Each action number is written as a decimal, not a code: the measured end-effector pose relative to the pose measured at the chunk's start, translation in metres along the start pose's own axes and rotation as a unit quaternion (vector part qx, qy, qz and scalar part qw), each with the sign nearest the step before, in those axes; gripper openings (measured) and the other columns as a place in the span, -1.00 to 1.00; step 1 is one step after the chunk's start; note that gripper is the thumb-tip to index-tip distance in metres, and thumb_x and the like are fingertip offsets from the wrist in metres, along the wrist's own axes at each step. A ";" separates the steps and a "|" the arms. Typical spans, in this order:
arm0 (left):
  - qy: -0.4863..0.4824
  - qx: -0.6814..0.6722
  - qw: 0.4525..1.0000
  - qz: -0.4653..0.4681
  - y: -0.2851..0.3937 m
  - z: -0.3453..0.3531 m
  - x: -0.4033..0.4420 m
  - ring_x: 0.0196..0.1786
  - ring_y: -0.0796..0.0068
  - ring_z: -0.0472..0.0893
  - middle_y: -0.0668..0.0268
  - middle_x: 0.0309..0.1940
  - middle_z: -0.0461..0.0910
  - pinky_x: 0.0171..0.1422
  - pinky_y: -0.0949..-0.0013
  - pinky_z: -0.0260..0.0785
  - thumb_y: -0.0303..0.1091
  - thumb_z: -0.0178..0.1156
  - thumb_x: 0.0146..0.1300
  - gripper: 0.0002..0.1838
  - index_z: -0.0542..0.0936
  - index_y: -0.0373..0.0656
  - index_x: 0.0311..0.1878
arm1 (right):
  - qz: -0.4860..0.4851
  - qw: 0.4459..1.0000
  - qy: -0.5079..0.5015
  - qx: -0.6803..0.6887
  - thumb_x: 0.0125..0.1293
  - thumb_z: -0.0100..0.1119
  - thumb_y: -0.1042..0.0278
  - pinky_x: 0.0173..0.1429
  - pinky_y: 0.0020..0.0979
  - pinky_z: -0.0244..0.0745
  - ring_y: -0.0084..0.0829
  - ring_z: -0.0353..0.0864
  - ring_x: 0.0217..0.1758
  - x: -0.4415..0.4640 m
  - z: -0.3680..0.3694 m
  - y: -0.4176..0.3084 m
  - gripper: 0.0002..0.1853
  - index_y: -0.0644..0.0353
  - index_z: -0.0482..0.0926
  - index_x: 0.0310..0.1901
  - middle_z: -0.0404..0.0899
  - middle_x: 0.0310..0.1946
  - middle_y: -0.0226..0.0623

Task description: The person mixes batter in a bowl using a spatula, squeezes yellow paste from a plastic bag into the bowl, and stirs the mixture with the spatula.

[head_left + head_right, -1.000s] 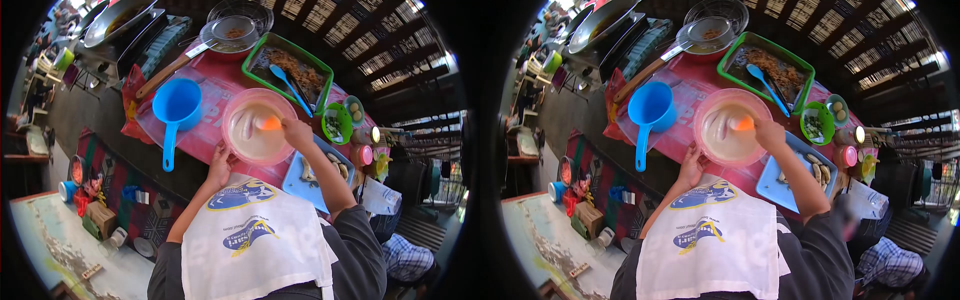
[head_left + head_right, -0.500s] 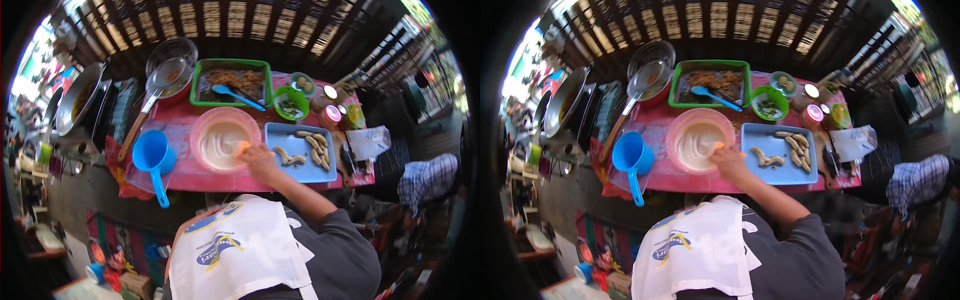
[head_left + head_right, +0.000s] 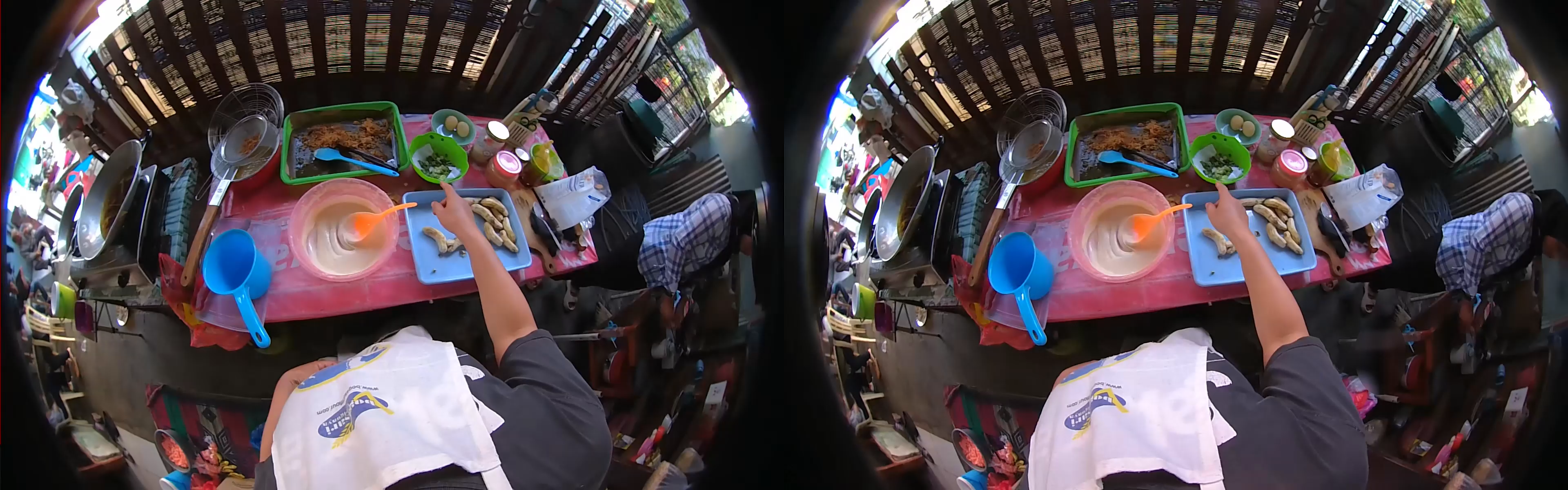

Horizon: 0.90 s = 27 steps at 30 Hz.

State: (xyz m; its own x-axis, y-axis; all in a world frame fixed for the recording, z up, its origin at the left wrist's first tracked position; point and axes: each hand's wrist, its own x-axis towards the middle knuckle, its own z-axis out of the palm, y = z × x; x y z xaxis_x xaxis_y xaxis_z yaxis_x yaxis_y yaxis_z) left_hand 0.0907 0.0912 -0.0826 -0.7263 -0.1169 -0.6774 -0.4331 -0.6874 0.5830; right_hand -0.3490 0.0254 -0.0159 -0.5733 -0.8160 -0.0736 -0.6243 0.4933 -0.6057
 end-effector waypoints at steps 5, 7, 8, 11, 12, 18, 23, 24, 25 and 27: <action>0.013 0.021 1.000 0.016 0.008 0.004 0.011 -0.13 0.41 0.46 0.25 -0.23 0.49 -0.01 0.38 0.29 -0.29 0.02 0.15 -0.76 0.45 -0.22 -0.16 | -0.038 0.994 0.094 0.028 0.08 0.11 0.10 -0.08 -0.23 0.36 -0.14 0.45 -0.14 -0.004 0.029 -0.006 -0.46 0.13 0.33 0.10 0.45 -0.23 -0.17; 0.022 0.024 0.999 0.022 0.013 0.010 0.020 -0.15 0.40 0.47 0.24 -0.25 0.49 -0.03 0.38 0.30 -0.29 0.02 0.14 -0.76 0.46 -0.22 -0.19 | 0.015 0.995 0.064 0.075 0.08 0.11 0.04 -0.11 -0.24 0.37 -0.14 0.47 -0.18 0.003 0.040 -0.009 -0.44 0.13 0.33 0.10 0.47 -0.27 -0.16; 0.030 0.023 0.999 0.026 0.014 0.015 0.027 -0.16 0.39 0.47 0.23 -0.26 0.50 -0.04 0.38 0.30 -0.29 0.02 0.14 -0.77 0.46 -0.22 -0.20 | 0.019 0.991 0.018 0.128 0.09 0.10 0.00 -0.15 -0.26 0.38 -0.18 0.50 -0.24 0.009 0.046 -0.008 -0.52 0.16 0.46 -0.04 0.50 -0.38 -0.16; 0.042 0.026 0.998 0.031 0.025 0.031 0.049 -0.19 0.38 0.48 0.22 -0.28 0.50 -0.06 0.37 0.32 -0.29 0.02 0.13 -0.78 0.47 -0.23 -0.23 | -0.041 0.980 -0.114 0.160 0.06 0.14 0.11 -0.20 -0.27 0.39 -0.19 0.50 -0.32 0.027 0.065 -0.005 -0.66 0.19 0.55 -0.23 0.51 -0.48 -0.15; 0.045 0.027 0.998 0.027 0.030 0.036 0.059 -0.20 0.38 0.48 0.22 -0.29 0.50 -0.07 0.37 0.32 -0.29 0.02 0.12 -0.78 0.47 -0.23 -0.25 | -0.088 0.972 -0.100 0.194 0.10 0.12 0.15 -0.25 -0.27 0.39 -0.25 0.52 -0.36 0.028 0.066 -0.010 -0.73 0.21 0.56 -0.33 0.52 -0.49 -0.16; 0.098 0.041 0.994 -0.005 0.043 0.053 0.121 -0.26 0.35 0.50 0.19 -0.35 0.51 -0.13 0.37 0.34 -0.29 0.01 0.10 -0.80 0.48 -0.23 -0.32 | -0.433 0.880 -0.111 0.162 0.06 -0.04 0.47 -0.34 -0.18 0.45 -0.06 0.53 -0.36 -0.008 0.054 -0.027 -0.92 0.16 0.46 -0.40 0.46 -0.41 -0.07; 0.256 0.102 0.961 0.022 0.021 0.035 0.158 -0.31 0.33 0.51 0.17 -0.40 0.52 -0.17 0.36 0.36 -0.29 0.01 0.07 -0.80 0.50 -0.23 -0.38 | -0.316 0.920 -0.125 0.195 0.14 -0.01 0.34 -0.19 -0.19 0.43 -0.13 0.53 -0.29 -0.011 -0.030 0.003 -0.81 0.04 0.52 -0.20 0.52 -0.26 -0.21; 0.294 0.169 0.940 0.027 0.014 0.030 0.163 -0.32 0.32 0.51 0.16 -0.41 0.53 -0.18 0.36 0.37 -0.29 0.01 0.07 -0.80 0.50 -0.23 -0.39 | -0.294 0.934 -0.081 0.186 0.14 0.00 0.33 -0.19 -0.22 0.43 -0.14 0.53 -0.30 0.003 -0.038 0.022 -0.83 0.07 0.53 -0.25 0.53 -0.30 -0.20; 0.338 0.249 0.907 0.030 0.005 0.025 0.166 -0.33 0.32 0.52 0.16 -0.42 0.53 -0.19 0.36 0.37 -0.29 0.01 0.07 -0.80 0.50 -0.23 -0.40 | -0.273 0.945 -0.044 0.177 0.14 0.02 0.31 -0.20 -0.25 0.42 -0.15 0.52 -0.30 0.016 -0.044 0.051 -0.85 0.10 0.54 -0.29 0.54 -0.33 -0.19; 0.415 0.430 0.801 0.025 -0.020 0.023 0.162 -0.35 0.31 0.52 0.15 -0.44 0.53 -0.21 0.36 0.38 -0.29 0.01 0.06 -0.80 0.50 -0.24 -0.43 | -0.128 0.979 0.004 0.157 0.13 0.08 0.28 -0.31 -0.28 0.39 -0.21 0.53 -0.40 0.044 -0.071 0.107 -0.84 0.18 0.55 -0.45 0.54 -0.49 -0.14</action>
State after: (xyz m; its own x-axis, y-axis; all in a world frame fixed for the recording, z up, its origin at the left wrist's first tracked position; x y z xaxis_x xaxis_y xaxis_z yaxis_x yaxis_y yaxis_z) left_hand -0.0307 0.1023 -0.1943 -0.3036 -0.8115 -0.4994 -0.8816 0.0404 0.4703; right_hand -0.4790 0.0634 -0.0280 -0.4242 -0.8978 0.1180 -0.5546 0.1546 -0.8176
